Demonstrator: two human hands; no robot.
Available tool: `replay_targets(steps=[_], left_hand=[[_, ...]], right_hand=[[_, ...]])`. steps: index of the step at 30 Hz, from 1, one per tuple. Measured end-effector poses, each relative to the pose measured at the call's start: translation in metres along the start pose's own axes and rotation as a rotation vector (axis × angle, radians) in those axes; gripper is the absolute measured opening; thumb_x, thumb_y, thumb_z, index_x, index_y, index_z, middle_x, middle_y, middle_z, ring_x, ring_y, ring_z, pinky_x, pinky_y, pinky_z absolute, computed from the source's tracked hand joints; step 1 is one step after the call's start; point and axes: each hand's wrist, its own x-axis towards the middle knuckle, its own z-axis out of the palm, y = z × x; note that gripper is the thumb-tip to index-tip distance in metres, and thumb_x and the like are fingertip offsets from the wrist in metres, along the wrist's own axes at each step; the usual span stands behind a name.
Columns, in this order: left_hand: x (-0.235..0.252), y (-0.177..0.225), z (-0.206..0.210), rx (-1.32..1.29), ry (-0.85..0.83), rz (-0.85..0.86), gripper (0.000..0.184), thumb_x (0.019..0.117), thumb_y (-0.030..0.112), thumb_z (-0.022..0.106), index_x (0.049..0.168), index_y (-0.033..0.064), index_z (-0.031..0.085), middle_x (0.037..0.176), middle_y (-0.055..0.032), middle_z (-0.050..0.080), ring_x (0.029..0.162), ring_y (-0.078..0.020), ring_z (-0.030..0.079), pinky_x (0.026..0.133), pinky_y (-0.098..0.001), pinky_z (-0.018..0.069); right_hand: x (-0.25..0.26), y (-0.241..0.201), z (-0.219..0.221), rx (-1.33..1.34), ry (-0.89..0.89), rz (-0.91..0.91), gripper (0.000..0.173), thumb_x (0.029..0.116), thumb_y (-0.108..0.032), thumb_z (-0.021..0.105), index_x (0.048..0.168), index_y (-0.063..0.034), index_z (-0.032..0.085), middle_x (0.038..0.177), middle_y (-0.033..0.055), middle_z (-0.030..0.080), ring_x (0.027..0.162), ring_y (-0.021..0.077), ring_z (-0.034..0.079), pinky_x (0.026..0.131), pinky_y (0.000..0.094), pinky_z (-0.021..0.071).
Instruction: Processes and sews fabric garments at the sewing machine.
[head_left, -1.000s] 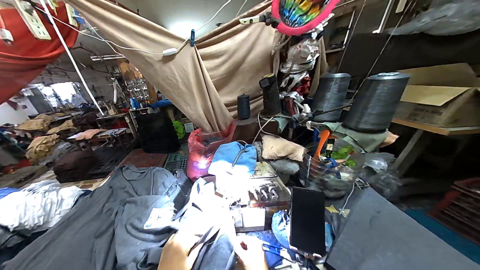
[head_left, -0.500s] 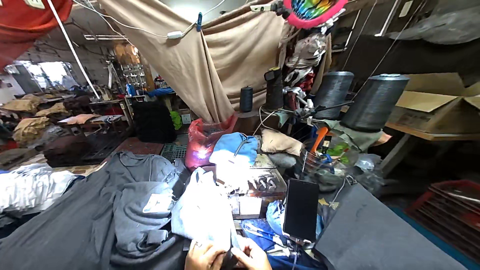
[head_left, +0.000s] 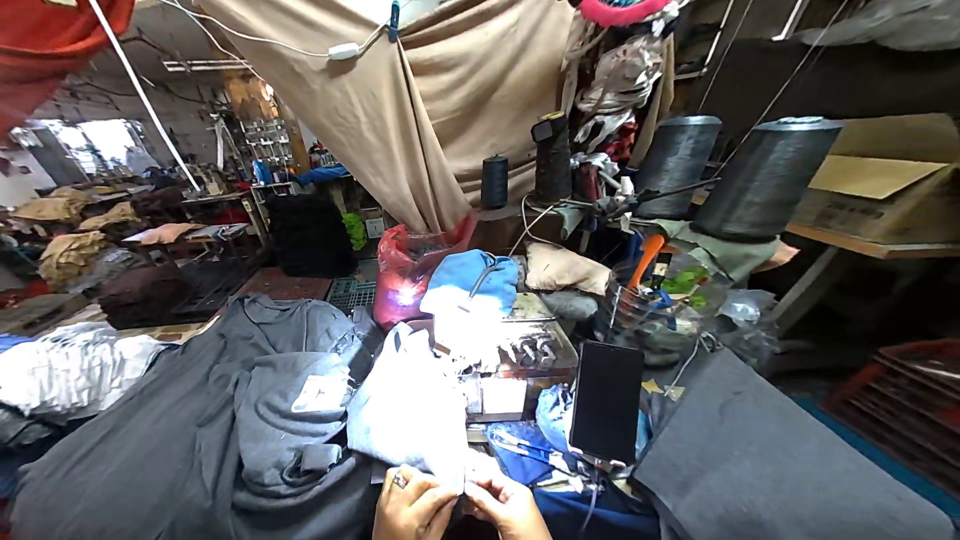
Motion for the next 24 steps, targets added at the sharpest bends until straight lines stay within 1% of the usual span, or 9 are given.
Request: replay_targets(steps=[2, 4, 10, 16, 20, 22, 24], left_hand=[[-0.002, 0.0, 0.001, 0.003, -0.004, 0.019, 0.009, 0.0939, 0.026, 0.072, 0.099, 0.0263, 0.08, 0.092, 0.0081, 0.072, 0.094, -0.0071, 0.061, 0.091, -0.026, 0.0457], [-0.002, 0.0, 0.002, 0.015, -0.003, 0.029, 0.009, 0.0935, 0.026, 0.073, 0.099, 0.0263, 0.08, 0.091, 0.0083, 0.072, 0.094, -0.0074, 0.061, 0.091, -0.0258, 0.0459], [-0.004, -0.001, 0.004, 0.023, 0.022, 0.043, 0.008, 0.0931, 0.027, 0.073, 0.099, 0.0274, 0.08, 0.092, 0.0087, 0.072, 0.096, -0.0075, 0.061, 0.093, -0.027, 0.0445], [-0.009, -0.003, 0.007, 0.045, 0.046, 0.055, 0.009, 0.0929, 0.027, 0.073, 0.097, 0.0269, 0.08, 0.093, 0.0092, 0.072, 0.096, -0.0076, 0.061, 0.092, -0.0281, 0.0447], [-0.01, -0.003, 0.008, 0.047, 0.055, 0.061, 0.009, 0.0928, 0.027, 0.073, 0.097, 0.027, 0.08, 0.091, 0.0095, 0.072, 0.094, -0.0074, 0.06, 0.092, -0.0279, 0.0439], [-0.011, -0.003, 0.008, 0.046, 0.055, 0.065, 0.009, 0.0932, 0.027, 0.072, 0.097, 0.0266, 0.08, 0.092, 0.0092, 0.072, 0.094, -0.0076, 0.06, 0.092, -0.0284, 0.0437], [-0.011, -0.004, 0.009, 0.046, 0.055, 0.075, 0.009, 0.0936, 0.026, 0.072, 0.097, 0.0261, 0.08, 0.092, 0.0088, 0.072, 0.095, -0.0078, 0.06, 0.092, -0.0282, 0.0442]], right_hand=[[-0.002, 0.001, 0.0, -0.023, -0.005, -0.024, 0.004, 0.0888, 0.005, 0.068, 0.09, 0.0009, 0.07, 0.077, 0.0029, 0.072, 0.071, 0.009, 0.069, 0.071, 0.0268, 0.06], [-0.002, 0.002, -0.001, -0.038, -0.022, -0.046, 0.005, 0.089, 0.005, 0.068, 0.089, -0.0003, 0.07, 0.077, 0.0017, 0.072, 0.071, 0.0075, 0.069, 0.072, 0.0258, 0.0592], [-0.001, 0.002, -0.004, -0.11, -0.038, -0.079, 0.003, 0.0877, 0.002, 0.07, 0.087, -0.0005, 0.071, 0.078, 0.0023, 0.072, 0.072, 0.0079, 0.069, 0.073, 0.0263, 0.0592], [0.003, 0.004, -0.004, -0.065, -0.063, -0.056, 0.002, 0.0861, 0.001, 0.071, 0.085, -0.001, 0.073, 0.078, 0.0048, 0.073, 0.074, 0.0107, 0.07, 0.073, 0.0273, 0.0603], [0.005, 0.006, -0.005, -0.049, -0.077, -0.054, 0.002, 0.0866, 0.001, 0.07, 0.086, -0.0004, 0.072, 0.079, 0.0057, 0.073, 0.075, 0.0115, 0.071, 0.074, 0.0278, 0.0607], [0.007, 0.006, -0.005, -0.052, -0.079, -0.065, 0.003, 0.0865, 0.0, 0.07, 0.085, -0.0016, 0.072, 0.078, 0.0045, 0.073, 0.074, 0.0102, 0.07, 0.073, 0.0268, 0.0598], [0.008, 0.007, -0.006, -0.058, -0.09, -0.083, 0.004, 0.0871, -0.005, 0.071, 0.084, -0.0034, 0.073, 0.078, 0.0029, 0.072, 0.073, 0.0087, 0.068, 0.072, 0.0257, 0.0581]])
